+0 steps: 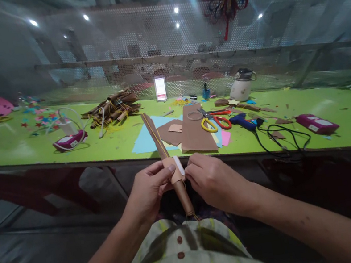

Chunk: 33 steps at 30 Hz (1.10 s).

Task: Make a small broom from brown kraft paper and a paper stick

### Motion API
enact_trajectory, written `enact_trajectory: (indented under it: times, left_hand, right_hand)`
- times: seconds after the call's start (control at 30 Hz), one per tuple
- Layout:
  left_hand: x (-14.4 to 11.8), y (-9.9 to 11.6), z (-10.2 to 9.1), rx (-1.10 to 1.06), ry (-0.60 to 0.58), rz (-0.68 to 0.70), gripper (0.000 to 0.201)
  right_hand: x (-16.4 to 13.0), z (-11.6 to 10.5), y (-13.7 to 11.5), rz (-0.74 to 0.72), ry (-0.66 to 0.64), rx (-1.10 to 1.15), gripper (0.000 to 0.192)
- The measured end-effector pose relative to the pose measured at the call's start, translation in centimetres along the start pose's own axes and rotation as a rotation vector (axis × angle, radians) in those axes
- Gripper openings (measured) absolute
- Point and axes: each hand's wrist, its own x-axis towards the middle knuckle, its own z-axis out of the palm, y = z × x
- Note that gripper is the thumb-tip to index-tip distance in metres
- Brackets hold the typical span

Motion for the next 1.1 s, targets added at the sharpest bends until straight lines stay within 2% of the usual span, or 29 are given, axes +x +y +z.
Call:
enact_trajectory:
  times: [0.53,0.67,0.73,0.87,0.97,1.1]
  left_hand:
    - [0.3,-0.6,-0.2,-0.009,0.045,-0.053,0.024]
    - [0.3,-0.4,-0.1,-0.012,0.042,-0.058,0.022]
    - [0.3,-0.3,0.1,-0.025,0.019,-0.063,0.021]
    - [0.7,0.1,0.3,-0.051,0.007,-0.061,0.018]
    - [1.1,0.4,0.3,-0.057,0.049,-0.015,0.019]
    - [1.3,0.9,0.3,-0.06,0.051,0.016,0.022]
  right_hand:
    - [0.0,0.5,0.2,0.136,0.013,0.121,0.015]
    - [-0.1,-0.2,0.8,0.249,-0.022,0.34,0.014]
    - [-0.2,-0.4,1.6,0.357,-0.052,0.472,0.012]
    - [-0.8,-0.2,3.7,0.556,-0.105,0.763,0.022]
    - [-1.2,-0.7,4.7,0.623,-0.034,0.83,0.024]
    - [-2.1,-3.4,4.0,0.606,0.127,0.753,0.023]
